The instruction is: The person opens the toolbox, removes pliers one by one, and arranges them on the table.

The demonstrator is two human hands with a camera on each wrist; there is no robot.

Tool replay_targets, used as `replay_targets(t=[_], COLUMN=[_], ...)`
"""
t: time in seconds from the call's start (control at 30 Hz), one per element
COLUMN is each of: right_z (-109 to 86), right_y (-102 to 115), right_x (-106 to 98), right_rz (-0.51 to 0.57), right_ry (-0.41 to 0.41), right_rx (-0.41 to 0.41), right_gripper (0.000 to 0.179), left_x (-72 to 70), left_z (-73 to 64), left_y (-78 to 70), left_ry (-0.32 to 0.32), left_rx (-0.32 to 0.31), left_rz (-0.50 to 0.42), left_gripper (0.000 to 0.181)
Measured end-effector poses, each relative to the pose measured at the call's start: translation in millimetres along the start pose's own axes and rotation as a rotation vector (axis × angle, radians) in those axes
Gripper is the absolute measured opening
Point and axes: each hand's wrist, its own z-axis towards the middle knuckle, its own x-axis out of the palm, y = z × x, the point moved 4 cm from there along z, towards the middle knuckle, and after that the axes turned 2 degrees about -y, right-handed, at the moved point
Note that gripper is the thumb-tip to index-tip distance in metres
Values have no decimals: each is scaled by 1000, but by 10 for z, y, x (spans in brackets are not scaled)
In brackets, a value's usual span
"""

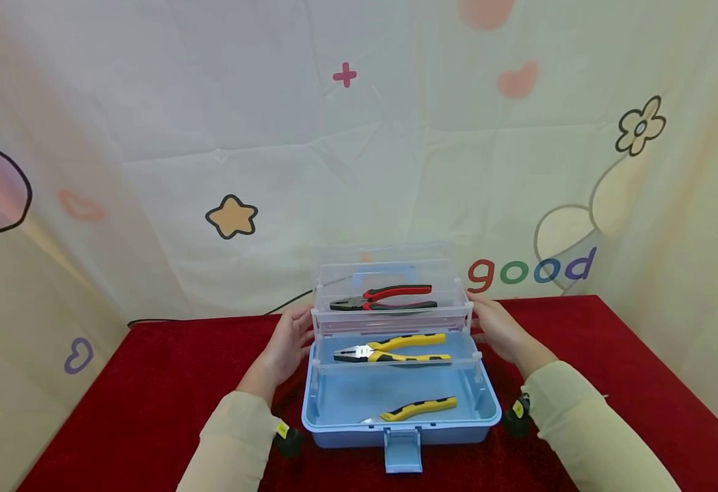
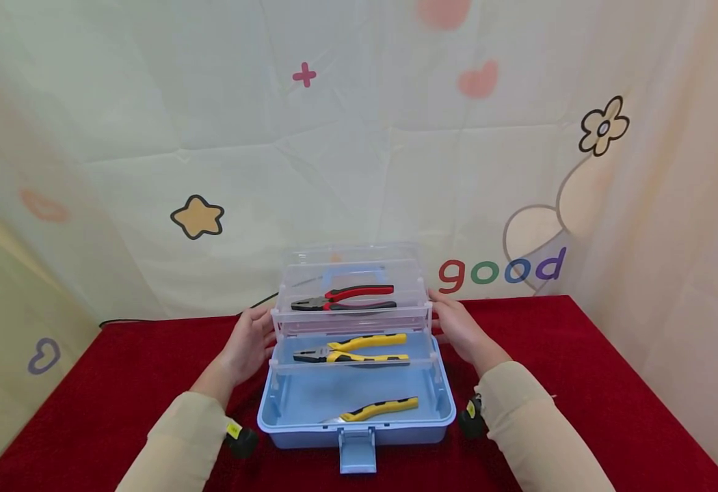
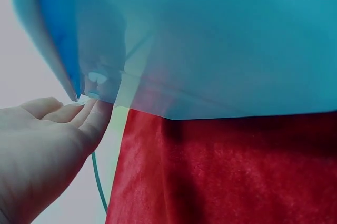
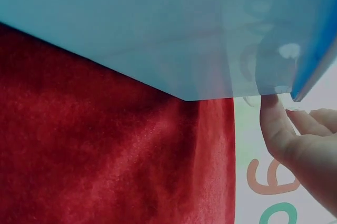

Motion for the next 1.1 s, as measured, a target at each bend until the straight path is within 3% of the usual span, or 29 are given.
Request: replay_targets(t=[0.43,1.1], right_z=[0,-52], right_y=[-5,-61], right_x=[14,24], right_rz=[-15,-43], right_ry=[-5,11], right_rx=[-6,32], right_gripper=[60,55], left_x=[-15,-12], left_z=[-37,-120], left_y=[2,78], left_ry=[-4,-12], left_rx=[8,-32], left_rz=[6,19], left_gripper=[61,64])
